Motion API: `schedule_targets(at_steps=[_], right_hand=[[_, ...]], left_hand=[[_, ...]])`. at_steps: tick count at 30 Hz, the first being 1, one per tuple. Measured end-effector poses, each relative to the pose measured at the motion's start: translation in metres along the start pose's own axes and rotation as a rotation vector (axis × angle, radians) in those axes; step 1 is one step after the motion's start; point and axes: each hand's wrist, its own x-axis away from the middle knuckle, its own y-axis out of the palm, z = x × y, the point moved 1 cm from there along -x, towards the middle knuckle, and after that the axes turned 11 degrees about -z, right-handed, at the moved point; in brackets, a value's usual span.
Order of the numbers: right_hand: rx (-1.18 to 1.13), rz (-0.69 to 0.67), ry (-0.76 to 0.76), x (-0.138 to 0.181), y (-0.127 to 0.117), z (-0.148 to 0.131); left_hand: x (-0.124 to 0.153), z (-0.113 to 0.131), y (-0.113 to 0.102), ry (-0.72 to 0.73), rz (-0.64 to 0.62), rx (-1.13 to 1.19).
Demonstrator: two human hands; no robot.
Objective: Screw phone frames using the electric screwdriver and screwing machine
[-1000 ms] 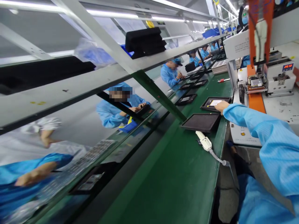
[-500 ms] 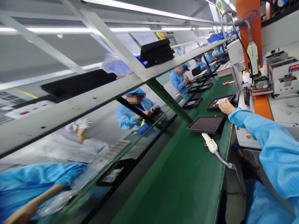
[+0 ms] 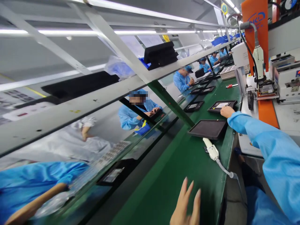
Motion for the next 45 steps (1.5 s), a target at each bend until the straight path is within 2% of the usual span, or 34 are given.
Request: schedule_targets(at_steps=[1, 3, 5, 7, 9, 12, 14, 16, 18, 21, 23, 25, 27, 29, 32, 36, 40, 45], right_hand=[[0.014, 0.0, -0.018, 0.005, -0.008, -0.002], [0.043, 0.008, -0.059, 0.02, -0.025, -0.006], [0.065, 0.021, -0.091, 0.038, -0.042, -0.009], [0.079, 0.035, -0.101, 0.058, -0.058, -0.011], [0.086, 0.044, -0.099, 0.074, -0.07, -0.012], [0.091, 0.034, -0.103, 0.09, -0.077, -0.016], [0.089, 0.015, -0.112, 0.096, -0.072, -0.023], [0.081, -0.017, -0.125, 0.101, -0.059, -0.033], [0.066, -0.065, -0.142, 0.107, -0.044, -0.043], [0.024, -0.151, -0.171, 0.11, -0.032, -0.049], [-0.024, -0.155, -0.176, 0.103, -0.033, -0.047], [-0.057, -0.102, -0.159, 0.088, -0.037, -0.042], [-0.056, -0.052, -0.129, 0.07, -0.037, -0.037], [-0.038, -0.064, -0.118, 0.052, -0.031, -0.034], [-0.013, -0.108, -0.171, 0.035, -0.016, -0.033], [0.025, -0.119, -0.22, 0.025, -0.004, -0.027], [0.06, -0.098, -0.205, 0.024, -0.001, -0.024], [0.096, -0.111, -0.197, 0.026, -0.002, -0.033]], left_hand=[[-0.028, 0.011, 0.017, 0.147, -0.088, -0.092], [-0.083, 0.038, 0.05, 0.271, -0.27, -0.3], [-0.133, 0.064, 0.079, 0.259, -0.406, -0.512], [-0.17, 0.083, 0.108, 0.22, -0.564, -0.67], [-0.193, 0.094, 0.134, 0.208, -0.67, -0.689], [-0.204, 0.099, 0.165, 0.238, -0.74, -0.639], [-0.199, 0.101, 0.173, 0.28, -0.752, -0.609], [-0.188, 0.103, 0.169, 0.331, -0.745, -0.582], [-0.169, 0.103, 0.154, 0.393, -0.743, -0.557], [-0.128, 0.092, 0.12, 0.482, -0.755, -0.521], [-0.097, 0.079, 0.096, 0.55, -0.679, -0.454], [-0.068, 0.063, 0.076, 0.626, -0.536, -0.357], [-0.043, 0.049, 0.064, 0.662, -0.422, -0.276], [-0.026, 0.037, 0.06, 0.639, -0.361, -0.227], [-0.015, 0.028, 0.061, 0.521, -0.272, -0.153], [-0.015, 0.025, 0.065, 0.363, -0.197, -0.064], [-0.017, 0.027, 0.065, 0.337, -0.201, -0.033], [-0.017, 0.024, 0.065, 0.307, -0.194, -0.002]])
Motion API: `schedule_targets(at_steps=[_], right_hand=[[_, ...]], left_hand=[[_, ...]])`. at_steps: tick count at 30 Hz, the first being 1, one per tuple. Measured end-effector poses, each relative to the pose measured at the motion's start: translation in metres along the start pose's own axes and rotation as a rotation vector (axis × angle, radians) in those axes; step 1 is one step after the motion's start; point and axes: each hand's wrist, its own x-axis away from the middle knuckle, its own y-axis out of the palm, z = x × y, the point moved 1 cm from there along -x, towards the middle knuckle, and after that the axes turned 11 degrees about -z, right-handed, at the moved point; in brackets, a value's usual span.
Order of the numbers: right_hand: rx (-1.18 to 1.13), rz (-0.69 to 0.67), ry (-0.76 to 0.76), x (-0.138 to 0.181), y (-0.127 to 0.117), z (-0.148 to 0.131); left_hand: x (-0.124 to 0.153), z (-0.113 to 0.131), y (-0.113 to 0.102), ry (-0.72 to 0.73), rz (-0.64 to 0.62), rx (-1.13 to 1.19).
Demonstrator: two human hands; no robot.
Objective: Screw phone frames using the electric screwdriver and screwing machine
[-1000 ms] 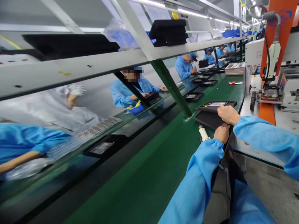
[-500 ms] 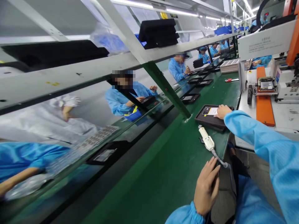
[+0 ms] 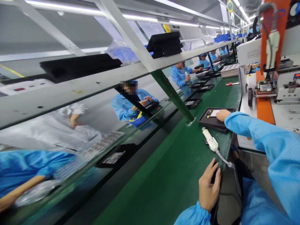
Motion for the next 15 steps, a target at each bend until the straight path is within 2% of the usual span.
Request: schedule_targets(at_steps=[5, 8, 10, 13, 15], right_hand=[[-0.029, 0.126, 0.019, 0.015, -0.031, -0.006], [-0.062, 0.234, -0.032, 0.051, -0.049, -0.022], [-0.08, 0.276, -0.112, 0.089, -0.051, -0.046], [-0.105, 0.369, -0.292, 0.147, -0.039, -0.102], [-0.119, 0.589, -0.421, 0.175, -0.027, -0.137]], left_hand=[[0.0, -0.009, -0.005, -0.084, 0.042, 0.114], [-0.001, -0.01, -0.009, -0.196, 0.078, 0.317], [-0.004, -0.008, -0.01, -0.309, 0.121, 0.575], [-0.016, -0.004, -0.011, -0.444, 0.218, 1.067], [-0.029, -0.005, -0.011, -0.544, 0.149, 1.28]])
